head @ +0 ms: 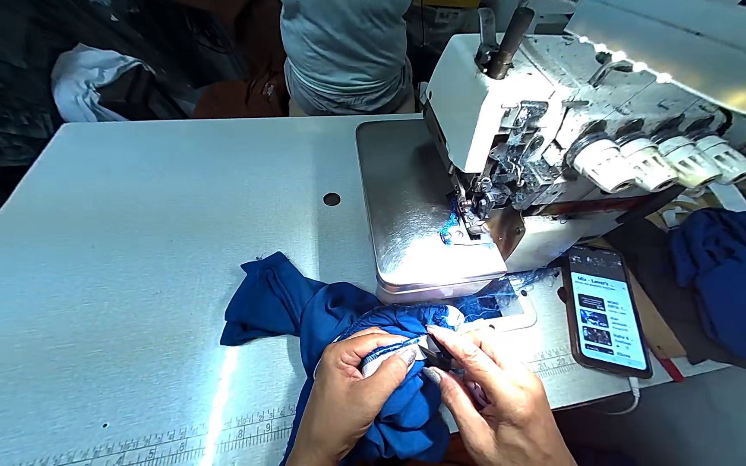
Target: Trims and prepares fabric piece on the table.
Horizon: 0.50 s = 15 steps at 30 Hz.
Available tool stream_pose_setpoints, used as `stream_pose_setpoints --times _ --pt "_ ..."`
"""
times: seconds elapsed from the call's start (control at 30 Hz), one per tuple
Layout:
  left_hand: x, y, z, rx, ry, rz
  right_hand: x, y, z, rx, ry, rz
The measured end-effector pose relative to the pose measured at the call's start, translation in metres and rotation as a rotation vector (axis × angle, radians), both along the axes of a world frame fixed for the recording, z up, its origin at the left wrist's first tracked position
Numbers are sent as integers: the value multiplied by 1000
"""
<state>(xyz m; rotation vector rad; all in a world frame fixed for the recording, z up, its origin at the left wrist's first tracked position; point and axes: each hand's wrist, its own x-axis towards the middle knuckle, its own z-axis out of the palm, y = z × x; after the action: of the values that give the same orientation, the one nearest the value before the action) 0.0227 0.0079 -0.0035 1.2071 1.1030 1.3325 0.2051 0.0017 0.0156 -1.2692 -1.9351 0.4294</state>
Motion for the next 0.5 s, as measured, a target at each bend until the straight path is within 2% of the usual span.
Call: stream_pose_setpoints --times 0.2,0.5 --pt "0 0 -1 27 24 -4 -5 -2 -6 2 44 2" --pt "-3 0 3 -52 -114 -53 -12 1 -29 54 341 77"
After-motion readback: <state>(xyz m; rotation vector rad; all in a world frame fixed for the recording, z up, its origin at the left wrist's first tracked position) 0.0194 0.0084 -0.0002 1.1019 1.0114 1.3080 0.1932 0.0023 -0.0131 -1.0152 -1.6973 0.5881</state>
